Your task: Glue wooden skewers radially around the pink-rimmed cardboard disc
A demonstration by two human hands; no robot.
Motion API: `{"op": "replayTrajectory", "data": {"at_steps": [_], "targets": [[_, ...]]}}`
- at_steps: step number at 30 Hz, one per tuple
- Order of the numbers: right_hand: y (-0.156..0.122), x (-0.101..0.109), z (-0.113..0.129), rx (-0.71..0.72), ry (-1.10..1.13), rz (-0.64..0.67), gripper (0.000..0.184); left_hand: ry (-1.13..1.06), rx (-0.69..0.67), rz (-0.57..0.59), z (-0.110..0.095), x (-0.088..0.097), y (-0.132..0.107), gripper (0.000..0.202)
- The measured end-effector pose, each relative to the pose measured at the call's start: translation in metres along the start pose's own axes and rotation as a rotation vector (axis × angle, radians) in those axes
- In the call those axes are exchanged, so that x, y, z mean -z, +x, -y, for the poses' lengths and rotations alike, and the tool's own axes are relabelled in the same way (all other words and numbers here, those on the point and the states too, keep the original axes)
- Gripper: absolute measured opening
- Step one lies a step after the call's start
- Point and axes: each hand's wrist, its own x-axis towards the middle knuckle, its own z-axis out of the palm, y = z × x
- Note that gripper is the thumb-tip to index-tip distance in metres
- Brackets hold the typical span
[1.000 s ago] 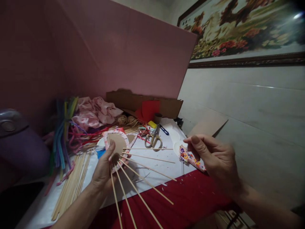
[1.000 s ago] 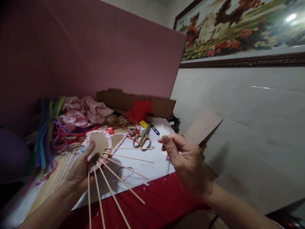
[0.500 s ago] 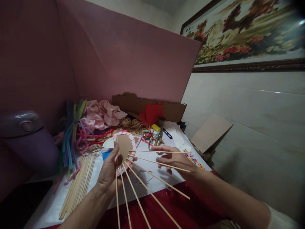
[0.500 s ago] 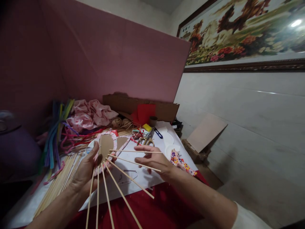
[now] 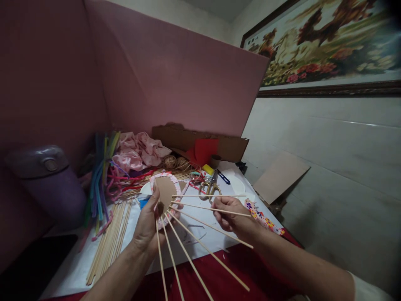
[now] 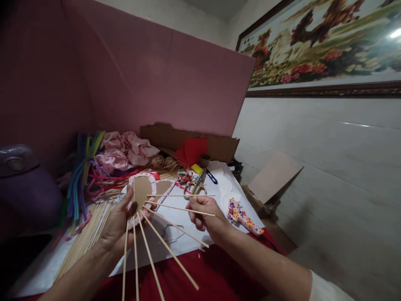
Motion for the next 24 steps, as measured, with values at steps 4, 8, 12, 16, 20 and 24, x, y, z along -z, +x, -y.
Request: {"op": "replayTrajectory", "data": {"at_steps": [4, 8, 12, 16, 20, 24], "targets": [[-0.016, 0.015, 0.001, 0.009, 0.159, -0.196, 0.019, -0.030, -0.037, 0.011, 0.000, 0.001, 0.001, 0.032], [-0.026, 0.027, 0.003, 0.136, 0.314, -0.377, 0.015, -0.033, -0.030, 0.004, -0.002, 0.000, 0.000, 0.034], [-0.032, 0.045, 0.009, 0.289, 0.320, -0.518, 0.013, -0.051, -0.041, 0.019, -0.004, 0.000, -0.001, 0.034], [-0.039, 0.074, 0.025, 0.321, 0.260, -0.648, 0.013, -0.043, -0.041, 0.078, -0.004, 0.003, -0.002, 0.036], [-0.048, 0.104, 0.045, 0.439, 0.428, -0.803, 0.021, -0.050, -0.056, 0.045, -0.005, 0.004, -0.002, 0.035], [-0.049, 0.106, 0.046, 0.367, 0.397, -0.812, 0.023, -0.033, -0.060, 0.014, -0.004, 0.002, -0.001, 0.033]]}}
